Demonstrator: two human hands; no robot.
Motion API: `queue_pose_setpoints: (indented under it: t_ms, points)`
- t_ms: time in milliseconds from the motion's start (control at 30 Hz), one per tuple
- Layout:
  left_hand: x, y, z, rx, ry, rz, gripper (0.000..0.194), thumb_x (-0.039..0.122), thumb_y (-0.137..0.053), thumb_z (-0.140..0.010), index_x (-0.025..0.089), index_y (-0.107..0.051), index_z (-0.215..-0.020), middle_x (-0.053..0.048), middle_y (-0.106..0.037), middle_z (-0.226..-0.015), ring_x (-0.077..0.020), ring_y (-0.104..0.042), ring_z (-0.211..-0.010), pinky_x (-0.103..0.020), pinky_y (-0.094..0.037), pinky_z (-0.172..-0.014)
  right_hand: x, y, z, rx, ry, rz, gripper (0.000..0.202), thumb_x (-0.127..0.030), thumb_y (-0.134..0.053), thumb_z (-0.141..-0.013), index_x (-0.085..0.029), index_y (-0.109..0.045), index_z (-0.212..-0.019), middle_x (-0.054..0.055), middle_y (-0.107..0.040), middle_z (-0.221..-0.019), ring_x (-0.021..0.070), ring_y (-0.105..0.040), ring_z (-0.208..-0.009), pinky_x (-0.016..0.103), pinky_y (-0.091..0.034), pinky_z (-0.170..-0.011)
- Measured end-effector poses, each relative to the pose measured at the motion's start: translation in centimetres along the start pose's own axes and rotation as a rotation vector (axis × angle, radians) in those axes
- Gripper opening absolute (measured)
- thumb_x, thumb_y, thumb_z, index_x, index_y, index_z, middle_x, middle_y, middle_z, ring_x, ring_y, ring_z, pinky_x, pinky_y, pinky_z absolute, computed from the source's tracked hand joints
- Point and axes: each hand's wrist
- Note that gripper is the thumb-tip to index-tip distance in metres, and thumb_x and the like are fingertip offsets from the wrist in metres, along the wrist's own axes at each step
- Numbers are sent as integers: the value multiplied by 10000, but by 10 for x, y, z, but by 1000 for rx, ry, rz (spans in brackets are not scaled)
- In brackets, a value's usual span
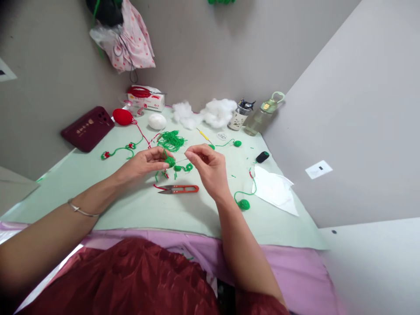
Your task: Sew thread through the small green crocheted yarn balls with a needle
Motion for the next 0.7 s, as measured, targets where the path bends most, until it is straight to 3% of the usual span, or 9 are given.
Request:
queue_pose_setpoints:
  t_ms: [100,233,500,700]
  points:
    - [1,1,1,-3,-3,7,342,311,-842,-702,194,-720,-1000,-34,-677,-983,-185,-624,-927,-326,-494,-837,2,-6,4,37,231,275,78,-266,-715,-893,-226,-727,-827,5,-564,-787,123,-482,-679,285,-417,-637]
    - [0,2,0,-9,-19,8,367,303,-848,-699,192,-728,-1028,-40,-683,-1003,-192,-627,-958,-328,-495,-847,7,-11,7,29,352,488,108,-172,-662,-924,-222,-728,-855,4,-529,-766,121,-499,-670,273,-418,-625]
    - [2,-1,1,3,-19,16,369,280,-846,-686,191,-729,-1025,-38,-697,-1000,-190,-634,-951,-331,-502,-847,11,-12,8,-43,413,621,126,-173,-618,-951,-198,-710,-870,16,-550,-790,123,-526,-687,268,-433,-649]
    - [0,1,0,-1,-31,19,346,227,-833,-689,189,-725,-1016,-28,-688,-974,-174,-626,-930,-312,-509,-823,11,-10,8,-92,373,639,148,-189,-584,-968,-202,-695,-870,21,-539,-779,136,-531,-697,270,-434,-653]
Point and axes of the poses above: each hand's wrist, its own z-axis away from the middle knuckle, its own y-axis out of the back of the hand, x = y × z
